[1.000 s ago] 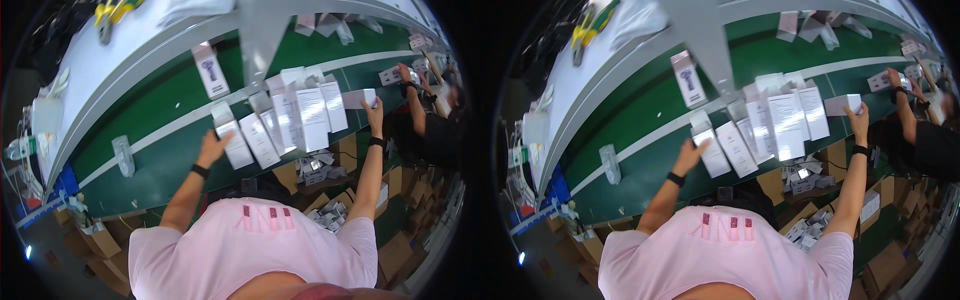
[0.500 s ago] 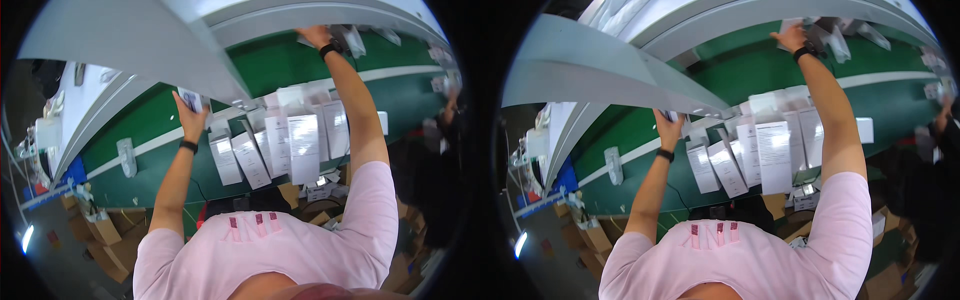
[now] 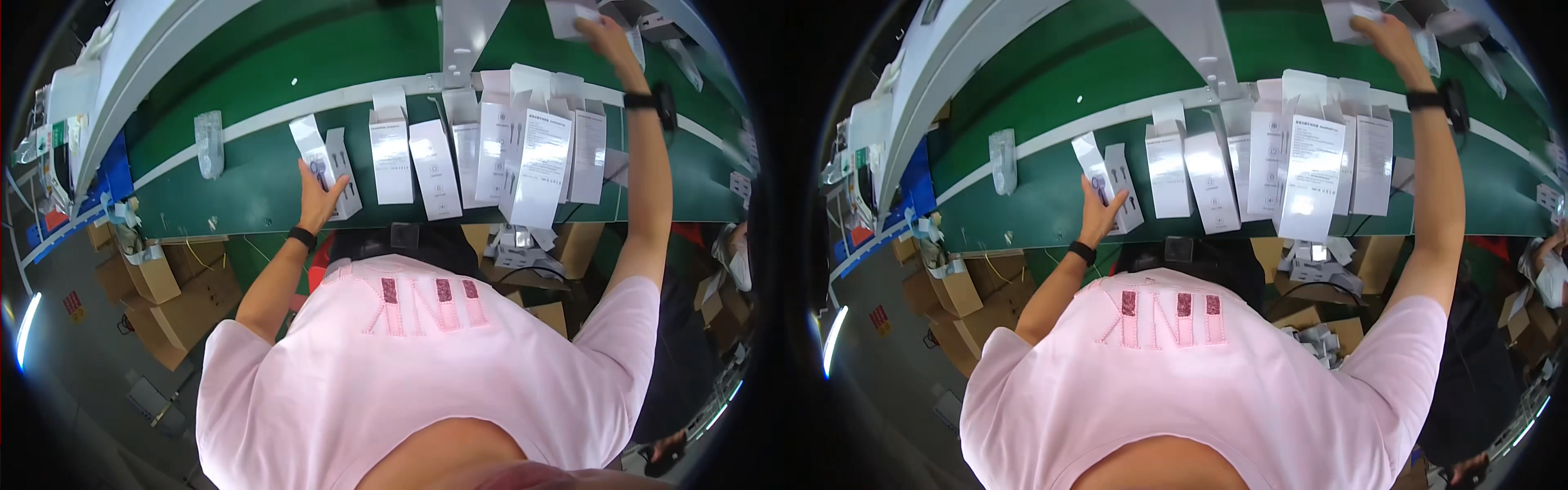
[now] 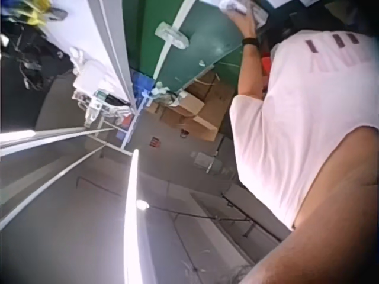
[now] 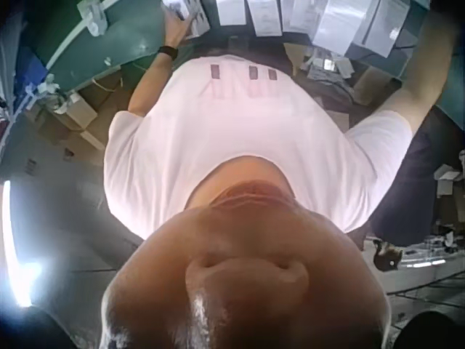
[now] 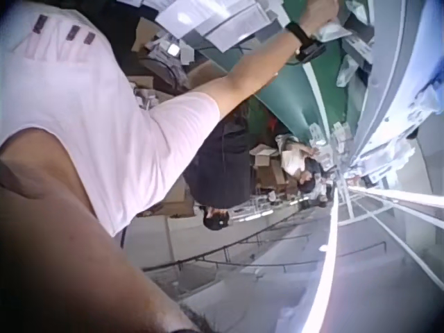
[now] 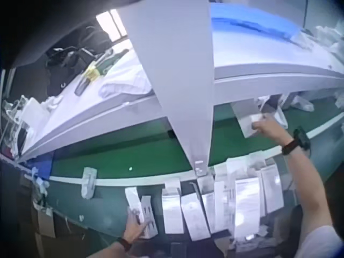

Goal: Packaging electronic components into boxes with bubble wrap and manuals on a production line.

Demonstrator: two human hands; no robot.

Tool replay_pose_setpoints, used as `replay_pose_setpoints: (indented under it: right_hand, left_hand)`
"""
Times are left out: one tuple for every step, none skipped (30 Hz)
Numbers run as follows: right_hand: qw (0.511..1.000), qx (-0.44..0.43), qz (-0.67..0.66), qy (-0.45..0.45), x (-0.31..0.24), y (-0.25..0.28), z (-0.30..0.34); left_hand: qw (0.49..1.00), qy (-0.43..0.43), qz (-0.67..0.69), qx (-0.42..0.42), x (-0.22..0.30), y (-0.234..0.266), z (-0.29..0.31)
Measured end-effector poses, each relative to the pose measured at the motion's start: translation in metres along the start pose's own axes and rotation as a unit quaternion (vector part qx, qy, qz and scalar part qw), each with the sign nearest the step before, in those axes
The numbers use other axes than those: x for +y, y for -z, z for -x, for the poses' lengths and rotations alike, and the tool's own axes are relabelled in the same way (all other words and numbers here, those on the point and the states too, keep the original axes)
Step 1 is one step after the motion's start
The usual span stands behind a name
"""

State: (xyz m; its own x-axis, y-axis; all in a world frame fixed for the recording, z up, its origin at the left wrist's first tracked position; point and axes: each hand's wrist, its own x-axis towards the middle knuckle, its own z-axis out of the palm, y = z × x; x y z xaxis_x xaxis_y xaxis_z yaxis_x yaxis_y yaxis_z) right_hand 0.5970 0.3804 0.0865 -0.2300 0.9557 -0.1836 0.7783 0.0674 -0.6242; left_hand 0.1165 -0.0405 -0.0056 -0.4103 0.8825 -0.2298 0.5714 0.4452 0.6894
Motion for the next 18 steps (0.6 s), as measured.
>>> replay_pose_setpoints:
  right_hand:
    - [0.999, -0.019, -0.01, -0.025, -0.009, 0.009, 0.025]
    - [0.999, 0.001, -0.034, -0.033, -0.019, 0.014, 0.055]
    - [0.997, 0.025, -0.057, -0.043, -0.03, 0.023, 0.088]
    - [0.998, 0.036, -0.034, -0.05, -0.039, 0.033, 0.117]
    - [0.997, 0.044, -0.013, -0.054, -0.051, 0.041, 0.144]
    - [0.996, 0.062, 0.009, -0.068, -0.065, 0.048, 0.173]
    - [0.993, 0.082, 0.031, -0.083, -0.083, 0.054, 0.202]
    - [0.991, 0.055, 0.047, -0.113, -0.101, 0.057, 0.222]
    - [0.987, 0.029, 0.063, -0.143, -0.119, 0.059, 0.24]
    - [0.986, 0.044, 0.072, -0.144, -0.132, 0.058, 0.261]
    - [0.986, 0.066, 0.076, -0.133, -0.143, 0.059, 0.286]
    - [0.987, 0.071, 0.057, -0.134, -0.152, 0.057, 0.303]
    - [0.986, 0.076, 0.039, -0.141, -0.159, 0.057, 0.322]
    - [0.988, 0.062, 0.027, -0.14, -0.175, 0.059, 0.341]
    - [0.99, 0.048, 0.012, -0.134, -0.19, 0.059, 0.356]
    - [0.992, 0.032, -0.013, -0.12, -0.198, 0.055, 0.372]
    - [0.995, 0.003, -0.048, -0.084, -0.207, 0.049, 0.379]
    - [0.993, -0.032, -0.08, -0.074, -0.217, 0.039, 0.382]
  left_hand:
    - [0.998, 0.016, -0.059, -0.018, 0.006, -0.001, 0.002]
    - [0.985, -0.037, -0.165, 0.025, 0.02, 0.0, 0.004]
    - [0.957, -0.096, -0.267, 0.067, 0.042, 0.0, 0.003]
    - [0.955, -0.16, -0.237, 0.083, 0.063, 0.0, -0.002]
    - [0.951, -0.222, -0.208, 0.06, 0.083, -0.001, -0.006]
    - [0.942, -0.283, -0.178, 0.036, 0.096, -0.007, -0.01]
    - [0.948, -0.283, -0.144, -0.023, 0.1, -0.021, -0.017]
    - [0.95, -0.279, -0.113, -0.077, 0.101, -0.034, -0.027]
    - [0.943, -0.274, -0.157, -0.109, 0.093, -0.048, -0.038]
    - [0.941, -0.277, -0.153, -0.117, 0.091, -0.051, -0.05]
    - [0.953, -0.228, -0.121, -0.159, 0.093, -0.047, -0.059]
    - [0.959, -0.175, -0.089, -0.204, 0.093, -0.041, -0.067]
    - [0.958, -0.201, -0.067, -0.193, 0.102, -0.029, -0.067]
    - [0.947, -0.251, -0.079, -0.184, 0.105, -0.017, -0.061]
    - [0.934, -0.3, -0.093, -0.17, 0.108, -0.002, -0.055]
    - [0.922, -0.311, -0.136, -0.187, 0.116, 0.013, -0.046]
    - [0.919, -0.316, -0.137, -0.19, 0.114, 0.017, -0.04]
    - [0.931, -0.273, -0.117, -0.212, 0.11, 0.026, -0.035]
